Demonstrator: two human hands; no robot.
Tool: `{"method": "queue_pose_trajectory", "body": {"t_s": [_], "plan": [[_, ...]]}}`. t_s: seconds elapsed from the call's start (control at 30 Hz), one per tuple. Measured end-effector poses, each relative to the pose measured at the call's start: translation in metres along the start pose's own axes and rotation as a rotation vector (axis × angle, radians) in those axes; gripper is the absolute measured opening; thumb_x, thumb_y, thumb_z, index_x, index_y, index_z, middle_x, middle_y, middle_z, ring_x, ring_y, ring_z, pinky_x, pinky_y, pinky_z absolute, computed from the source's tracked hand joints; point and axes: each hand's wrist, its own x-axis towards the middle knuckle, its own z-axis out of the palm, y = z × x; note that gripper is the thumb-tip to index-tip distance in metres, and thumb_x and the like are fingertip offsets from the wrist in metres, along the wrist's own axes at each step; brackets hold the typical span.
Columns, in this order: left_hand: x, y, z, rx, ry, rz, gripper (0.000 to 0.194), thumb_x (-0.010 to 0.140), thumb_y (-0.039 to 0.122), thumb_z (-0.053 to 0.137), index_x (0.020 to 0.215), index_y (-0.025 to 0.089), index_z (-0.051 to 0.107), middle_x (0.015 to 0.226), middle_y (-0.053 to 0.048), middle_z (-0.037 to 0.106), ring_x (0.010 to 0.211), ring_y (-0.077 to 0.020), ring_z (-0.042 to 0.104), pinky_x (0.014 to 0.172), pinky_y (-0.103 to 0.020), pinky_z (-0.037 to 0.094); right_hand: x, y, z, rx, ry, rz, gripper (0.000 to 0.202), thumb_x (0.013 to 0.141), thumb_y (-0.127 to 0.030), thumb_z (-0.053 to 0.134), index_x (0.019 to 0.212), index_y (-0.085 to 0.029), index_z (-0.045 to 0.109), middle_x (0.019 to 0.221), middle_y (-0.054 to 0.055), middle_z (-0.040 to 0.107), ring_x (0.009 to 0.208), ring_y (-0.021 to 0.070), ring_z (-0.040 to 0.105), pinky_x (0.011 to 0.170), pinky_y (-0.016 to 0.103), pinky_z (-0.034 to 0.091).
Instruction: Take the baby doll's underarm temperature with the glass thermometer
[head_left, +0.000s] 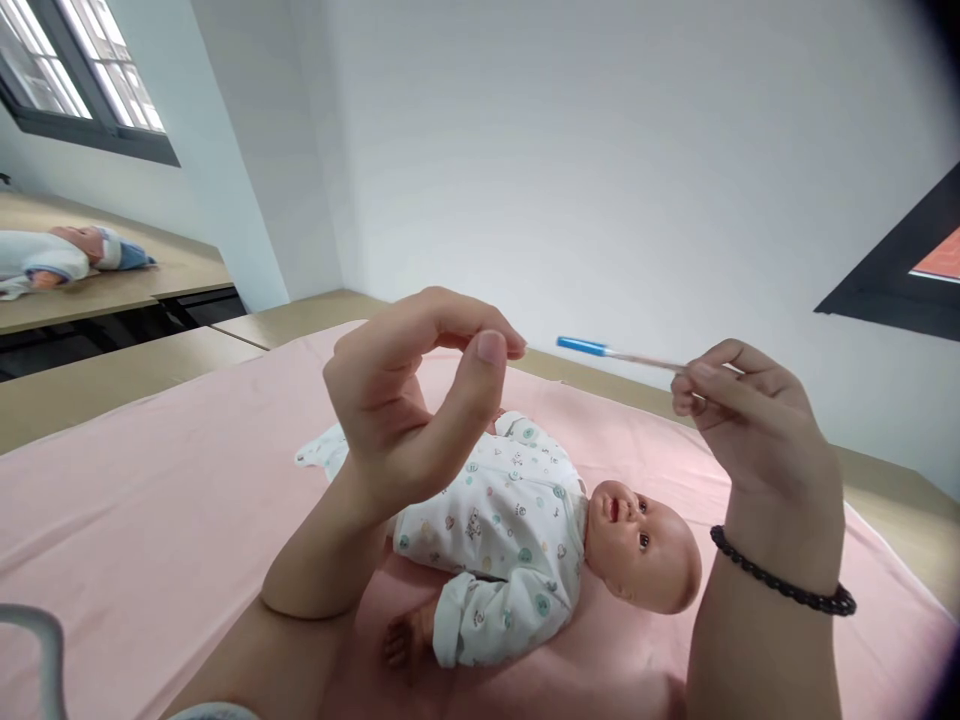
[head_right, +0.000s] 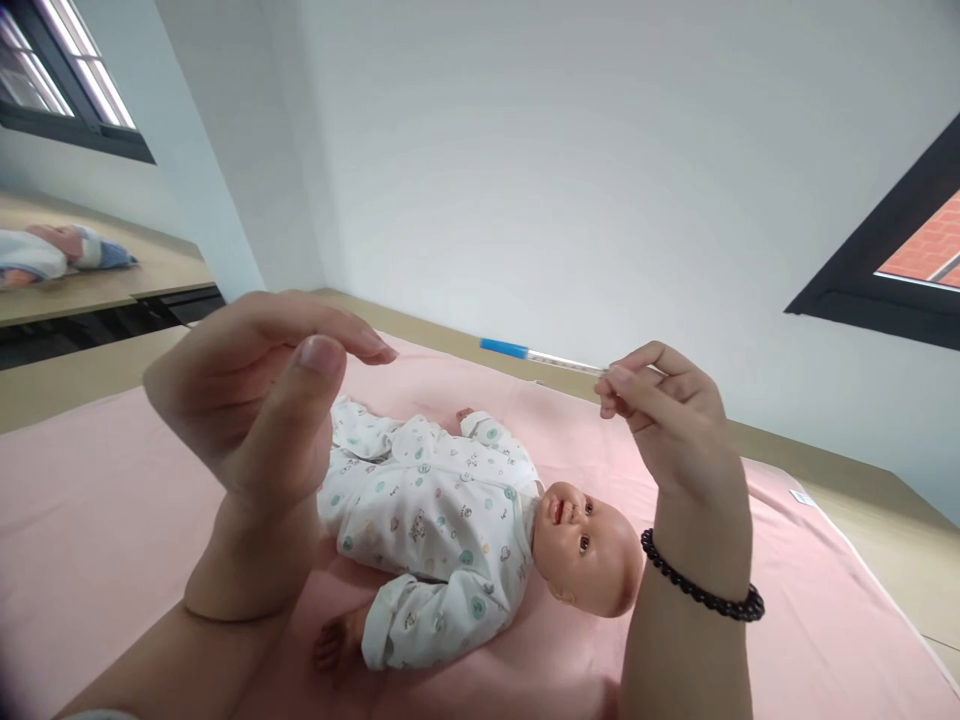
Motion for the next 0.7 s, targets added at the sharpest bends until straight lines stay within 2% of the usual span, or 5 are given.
{"method": "queue_pose_trajectory", "body": {"t_s": [0.1,0.23,0.37,0.53,0.7], "plan": [[0.0007,0.0007,0.0007,-0.032,0.020,0.008,0.011,0.098,0.029,0.065,0.089,0.027,0.071,0.073,0.004,0.067,0.064,-0.0115,0.064,0.060,-0.030,0.054,0.0005,0.0003,-0.0006,0.188,-0.068,0.025,0.024,0.067,-0.036,0.091,0.077,-0.026,0.072,0.063,-0.001,0.056,0.057,0.0136,0.046,0.048,0.030,0.039],[0.0010,-0.0026,0.0012,-0.047,0.030,0.042,0.008,0.096,0.028,0.066,0.091,0.028,0.072,0.073,0.004,0.067,0.061,-0.0113,0.063,0.059,-0.030,0.054,0.0021,0.0029,-0.0005,-0.131,-0.041,0.016,0.016,0.073,-0.029,0.088,0.076,-0.023,0.073,0.069,0.004,0.066,0.064,0.0157,0.055,0.060,0.033,0.046],[-0.0005,-0.0075,0.0001,-0.037,0.015,0.033,0.011,0.097,0.032,0.065,0.090,0.028,0.071,0.075,0.004,0.068,0.062,-0.0120,0.064,0.060,-0.031,0.054,0.0038,0.0046,-0.0027,0.263,-0.089,0.055,0.029,0.062,-0.040,0.092,0.075,-0.029,0.068,0.055,-0.004,0.046,0.051,0.0128,0.035,0.044,0.030,0.029],[-0.0014,-0.0074,-0.0011,-0.020,0.004,0.012,0.014,0.098,0.038,0.064,0.089,0.028,0.070,0.075,0.004,0.068,0.063,-0.0123,0.065,0.061,-0.031,0.055,0.0025,0.0022,-0.0029,-0.176,0.023,-0.002,0.017,0.070,-0.030,0.088,0.072,-0.026,0.072,0.070,0.004,0.064,0.067,0.0187,0.053,0.060,0.037,0.042],[-0.0016,-0.0028,-0.0005,0.033,0.017,-0.004,0.015,0.099,0.037,0.062,0.089,0.030,0.071,0.076,0.003,0.068,0.064,-0.0137,0.065,0.060,-0.032,0.055,-0.0010,-0.0014,-0.0006,0.178,0.015,-0.043,0.021,0.073,-0.042,0.083,0.072,-0.031,0.065,0.059,0.000,0.050,0.053,0.0161,0.034,0.045,0.034,0.027]]}}
